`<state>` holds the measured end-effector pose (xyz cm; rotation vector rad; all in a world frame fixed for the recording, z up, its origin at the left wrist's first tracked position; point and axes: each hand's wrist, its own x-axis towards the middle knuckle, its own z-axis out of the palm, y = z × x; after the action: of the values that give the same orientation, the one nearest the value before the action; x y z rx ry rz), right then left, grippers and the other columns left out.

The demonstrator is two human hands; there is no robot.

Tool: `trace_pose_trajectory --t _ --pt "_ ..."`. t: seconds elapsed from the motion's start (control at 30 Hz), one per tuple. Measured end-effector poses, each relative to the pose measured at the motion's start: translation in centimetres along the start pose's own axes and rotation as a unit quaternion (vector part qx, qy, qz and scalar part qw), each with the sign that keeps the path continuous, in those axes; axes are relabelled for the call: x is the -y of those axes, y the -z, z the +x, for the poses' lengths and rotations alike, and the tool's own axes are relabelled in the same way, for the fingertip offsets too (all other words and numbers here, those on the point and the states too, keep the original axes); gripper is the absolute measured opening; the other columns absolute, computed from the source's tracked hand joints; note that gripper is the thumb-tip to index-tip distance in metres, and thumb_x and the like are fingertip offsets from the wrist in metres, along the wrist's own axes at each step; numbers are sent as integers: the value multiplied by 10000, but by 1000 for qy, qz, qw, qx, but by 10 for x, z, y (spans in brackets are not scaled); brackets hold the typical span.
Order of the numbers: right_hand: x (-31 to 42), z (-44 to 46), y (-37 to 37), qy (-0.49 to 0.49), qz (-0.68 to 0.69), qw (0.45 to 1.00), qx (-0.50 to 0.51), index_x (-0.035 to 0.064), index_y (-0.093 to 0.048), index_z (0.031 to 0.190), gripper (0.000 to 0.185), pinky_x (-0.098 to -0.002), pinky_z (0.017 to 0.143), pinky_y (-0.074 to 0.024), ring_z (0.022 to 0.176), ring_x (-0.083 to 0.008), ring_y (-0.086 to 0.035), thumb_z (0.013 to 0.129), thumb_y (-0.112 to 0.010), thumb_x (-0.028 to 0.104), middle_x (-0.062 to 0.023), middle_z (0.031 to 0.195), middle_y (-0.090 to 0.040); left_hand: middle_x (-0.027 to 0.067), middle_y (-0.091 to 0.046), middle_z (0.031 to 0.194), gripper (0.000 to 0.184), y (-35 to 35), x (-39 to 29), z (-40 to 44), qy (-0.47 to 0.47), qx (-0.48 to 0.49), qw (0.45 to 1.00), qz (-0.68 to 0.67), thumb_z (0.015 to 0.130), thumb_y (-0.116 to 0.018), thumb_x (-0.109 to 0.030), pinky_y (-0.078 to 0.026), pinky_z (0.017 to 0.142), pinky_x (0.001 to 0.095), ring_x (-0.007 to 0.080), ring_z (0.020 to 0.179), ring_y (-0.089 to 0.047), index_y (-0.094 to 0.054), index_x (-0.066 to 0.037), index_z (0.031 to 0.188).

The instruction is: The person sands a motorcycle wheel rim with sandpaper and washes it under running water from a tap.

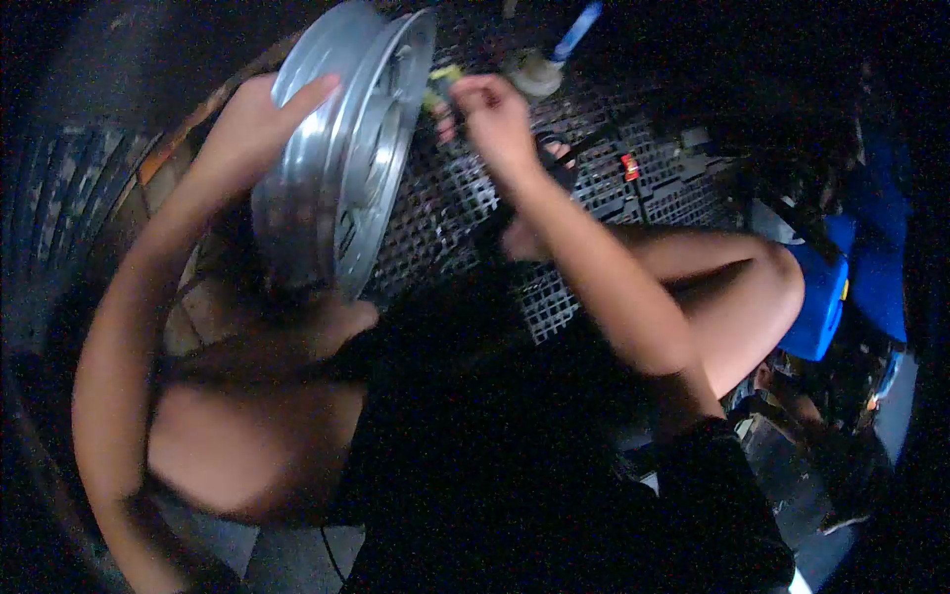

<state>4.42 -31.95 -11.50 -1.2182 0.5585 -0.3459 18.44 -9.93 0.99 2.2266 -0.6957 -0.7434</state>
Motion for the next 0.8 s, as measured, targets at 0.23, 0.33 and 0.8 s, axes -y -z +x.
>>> trace_pose_trajectory --t 0.23,0.33,0.8 --pt "-27 -55 -60 20 -43 998 31 56 -592 922 163 -380 552 -527 657 -210 -660 877 -749 52 -32 681 -517 66 -705 971 498 -12 23 18 -21 -92 996 5 983 -660 -441 -491 828 313 144 893 -625 -699 41 1100" --pt "-33 -63 -68 141 -240 960 -10 38 -574 917 228 -438 631 -493 698 -288 -656 891 -760 167 -145 693 -562 50 -697 942 431 0 19 4 -20 -55 998 -15 1014 -633 -385 -484 789 298 121 860 -604 -698 36 1079" --pt "68 -50 -15 241 -418 874 55 27 -690 851 214 -455 632 -516 702 -385 -656 877 -762 227 -203 772 -646 39 -681 794 490 -3 -52 -31 3 -7 1000 -25 987 -645 -473 -491 691 328 109 727 -584 -709 12 957"
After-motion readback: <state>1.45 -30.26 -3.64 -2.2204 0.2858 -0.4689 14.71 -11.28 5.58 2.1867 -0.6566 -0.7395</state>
